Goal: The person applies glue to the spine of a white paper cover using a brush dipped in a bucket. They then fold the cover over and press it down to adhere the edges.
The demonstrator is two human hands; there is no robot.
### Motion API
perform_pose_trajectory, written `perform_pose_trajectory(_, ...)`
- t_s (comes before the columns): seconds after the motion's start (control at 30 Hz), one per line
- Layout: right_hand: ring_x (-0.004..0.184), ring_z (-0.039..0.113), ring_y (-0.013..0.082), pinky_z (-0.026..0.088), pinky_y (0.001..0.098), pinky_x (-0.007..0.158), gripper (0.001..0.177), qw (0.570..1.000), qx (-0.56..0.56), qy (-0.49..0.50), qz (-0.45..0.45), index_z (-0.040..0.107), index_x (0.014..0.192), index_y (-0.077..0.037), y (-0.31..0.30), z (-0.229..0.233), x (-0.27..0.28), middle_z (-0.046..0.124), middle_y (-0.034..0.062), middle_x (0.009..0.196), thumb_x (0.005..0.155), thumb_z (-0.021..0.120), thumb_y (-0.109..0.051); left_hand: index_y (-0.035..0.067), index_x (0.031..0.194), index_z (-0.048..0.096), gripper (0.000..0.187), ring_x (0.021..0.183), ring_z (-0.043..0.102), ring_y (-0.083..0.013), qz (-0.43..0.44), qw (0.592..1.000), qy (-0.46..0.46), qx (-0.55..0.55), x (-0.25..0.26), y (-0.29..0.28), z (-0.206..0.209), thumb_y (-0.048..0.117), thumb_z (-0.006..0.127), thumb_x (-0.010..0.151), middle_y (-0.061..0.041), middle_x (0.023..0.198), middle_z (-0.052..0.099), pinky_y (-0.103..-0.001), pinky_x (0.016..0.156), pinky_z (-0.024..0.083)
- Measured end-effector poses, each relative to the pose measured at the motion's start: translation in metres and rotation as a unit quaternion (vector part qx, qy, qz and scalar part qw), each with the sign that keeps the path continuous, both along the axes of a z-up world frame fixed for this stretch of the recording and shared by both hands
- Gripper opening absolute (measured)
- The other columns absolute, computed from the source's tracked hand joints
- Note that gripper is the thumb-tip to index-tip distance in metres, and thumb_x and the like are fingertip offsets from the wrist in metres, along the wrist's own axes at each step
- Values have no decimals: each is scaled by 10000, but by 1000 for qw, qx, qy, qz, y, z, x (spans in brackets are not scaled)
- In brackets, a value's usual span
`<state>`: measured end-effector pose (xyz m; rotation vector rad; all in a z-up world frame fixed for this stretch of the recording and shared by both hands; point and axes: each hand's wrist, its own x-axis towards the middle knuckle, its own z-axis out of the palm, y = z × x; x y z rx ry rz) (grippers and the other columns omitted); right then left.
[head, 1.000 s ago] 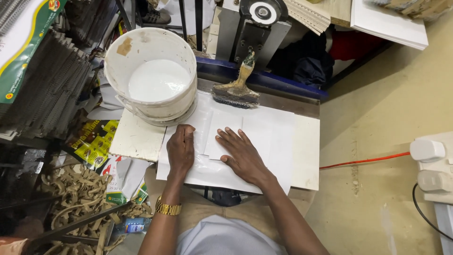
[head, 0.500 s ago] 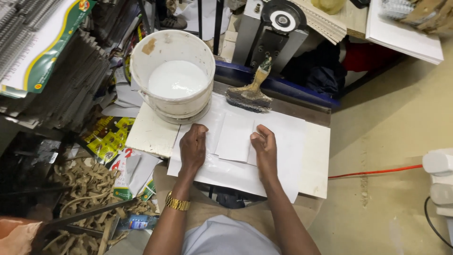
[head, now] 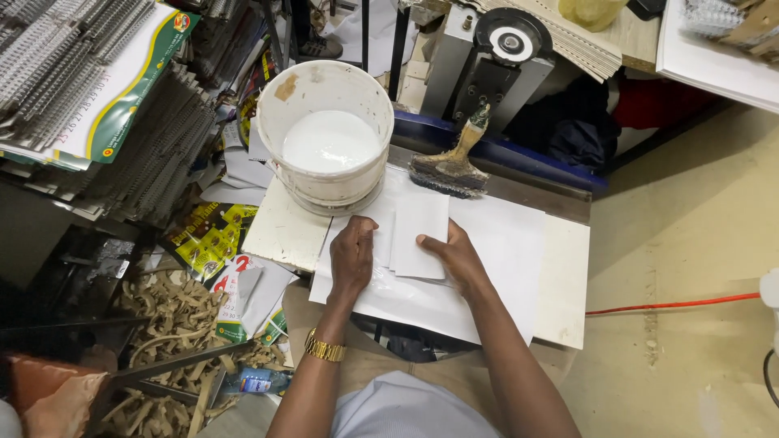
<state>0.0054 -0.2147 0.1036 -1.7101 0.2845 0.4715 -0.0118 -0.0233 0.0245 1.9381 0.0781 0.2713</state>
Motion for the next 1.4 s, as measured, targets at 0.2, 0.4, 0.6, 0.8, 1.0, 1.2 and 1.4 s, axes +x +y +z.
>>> perform_pose_trajectory(0.2,952,737,286,605,452,876,479,996,80,27,-7,624,1272,-51,-9,-3,-3,745,161,1047,832,769,-174,155,985,639,403,624,622,-242,-5,1000,1,-16,-2,-1,-1,383,332,1112,-68,573,572,-396,716,534)
perform_pose_trajectory(0.4,986,739,359,621,537,871,505,970,239,40,-4,559,1331,-39,-17,9,-12,723,231,1111,870,722,-165,155,986,642,466,629,617,-220,-4,999,1,-43,-2,0,0,437,290,1104,-70,578,566,-380,697,527)
perform_pose_trajectory(0.6,918,763,352,642,563,816,451,960,243,59,128,579,1271,-2,38,61,-19,735,245,1004,883,673,-211,50,949,582,407,816,672,-474,0,997,-12,-77,-7,6,30,383,385,1076,-266,756,640,-578,764,506)
perform_pose_trajectory(0.8,902,749,338,626,579,826,467,943,237,119,201,581,1305,-5,140,117,-4,716,256,1000,905,610,-244,91,699,474,359,609,553,-363,2,996,-84,-27,0,-7,-4,288,406,991,-157,606,544,-508,607,391)
perform_pose_trajectory(1.0,984,703,313,594,392,794,452,948,233,127,177,570,1268,2,262,109,57,723,167,1142,834,639,-103,125,490,385,441,435,453,-272,-11,991,-129,25,3,-11,-33,209,424,921,-68,480,463,-451,476,295)
perform_pose_trajectory(1.2,1077,704,291,625,395,868,357,966,153,71,197,550,1299,15,428,157,114,699,151,1258,956,547,-82,84,931,638,381,652,610,-399,-27,991,-132,-2,-6,-6,-16,359,413,1068,-148,735,647,-497,629,447)
perform_pose_trajectory(1.4,1089,689,390,639,483,862,503,857,378,-52,347,578,1311,29,605,218,124,677,248,1282,950,479,-306,133,838,568,95,599,529,-327,-6,971,-232,50,-12,-8,-12,126,546,930,-73,763,562,-466,574,376)
